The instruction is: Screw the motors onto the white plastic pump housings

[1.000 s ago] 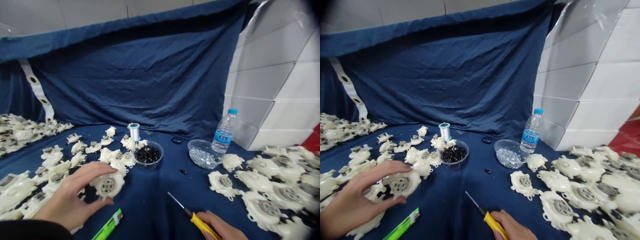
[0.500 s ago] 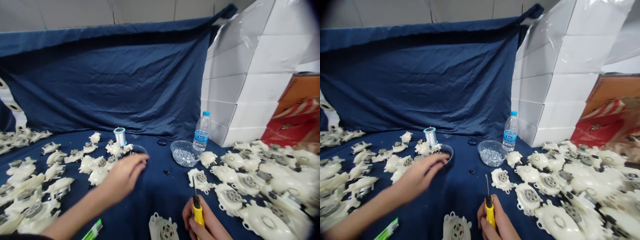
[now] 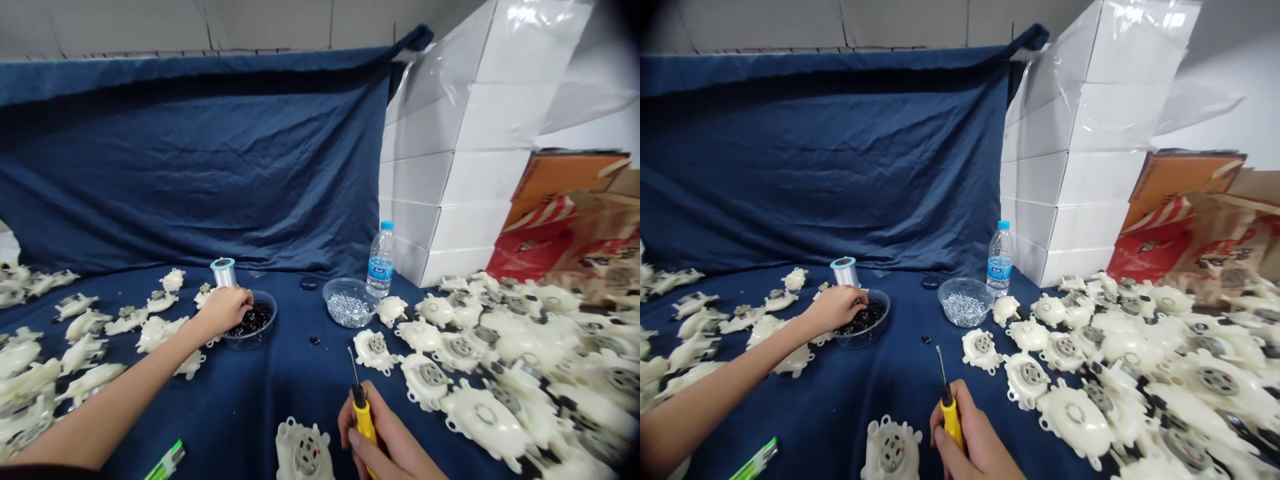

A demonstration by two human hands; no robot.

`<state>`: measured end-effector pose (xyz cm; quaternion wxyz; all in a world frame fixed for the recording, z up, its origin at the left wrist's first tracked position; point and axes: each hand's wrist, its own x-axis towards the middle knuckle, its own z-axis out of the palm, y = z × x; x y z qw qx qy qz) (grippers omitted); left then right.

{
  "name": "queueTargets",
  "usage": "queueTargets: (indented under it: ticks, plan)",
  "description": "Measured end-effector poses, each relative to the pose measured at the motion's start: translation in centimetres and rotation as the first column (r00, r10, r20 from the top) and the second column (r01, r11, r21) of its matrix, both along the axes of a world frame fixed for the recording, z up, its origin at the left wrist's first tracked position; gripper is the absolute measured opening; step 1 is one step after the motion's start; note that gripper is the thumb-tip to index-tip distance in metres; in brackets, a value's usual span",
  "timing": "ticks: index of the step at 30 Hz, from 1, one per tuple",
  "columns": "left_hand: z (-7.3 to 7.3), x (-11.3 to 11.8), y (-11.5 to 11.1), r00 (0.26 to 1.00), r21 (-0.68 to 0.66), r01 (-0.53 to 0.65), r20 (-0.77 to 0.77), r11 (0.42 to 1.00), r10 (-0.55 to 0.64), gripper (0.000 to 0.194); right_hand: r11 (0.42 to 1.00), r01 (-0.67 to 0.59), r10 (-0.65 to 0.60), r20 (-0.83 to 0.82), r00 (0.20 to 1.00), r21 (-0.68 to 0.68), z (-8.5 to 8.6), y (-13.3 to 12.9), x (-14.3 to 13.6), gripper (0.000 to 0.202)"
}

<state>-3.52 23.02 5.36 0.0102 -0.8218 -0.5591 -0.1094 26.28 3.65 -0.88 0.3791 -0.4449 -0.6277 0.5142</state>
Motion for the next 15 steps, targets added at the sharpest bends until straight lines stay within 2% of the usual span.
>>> queueTargets:
  ticks: [4, 7, 11, 15]
  plan:
    - [1.2, 0.8, -2.4, 0.975, 0.023, 0.040, 0.217, 0.999, -0.044, 0.020, 1.000, -0.029, 0.029, 0.024, 0.999, 0.003, 0.5, -0.2, -0.1, 0.030]
    - [1.3, 2.7, -5.8, 0.898, -0.024, 0.161, 0.419, 0.987, -0.136, 0.013, 0.999, -0.043, 0.043, 0.019, 0.999, -0.005, 0.8, -0.2, -0.3, 0.028]
    - [-0.3, 5.3, -11.4, 0.779, -0.146, 0.357, 0.591, 0.923, -0.208, 0.017, 1.000, -0.026, 0.026, 0.020, 0.999, -0.007, 1.1, -0.4, -0.7, 0.026]
    - [-2.2, 6.5, -15.3, 0.744, -0.217, 0.396, 0.645, 0.892, -0.174, 0.022, 1.000, -0.014, 0.011, 0.110, 0.994, 0.021, 0.8, -0.8, -1.3, 0.025]
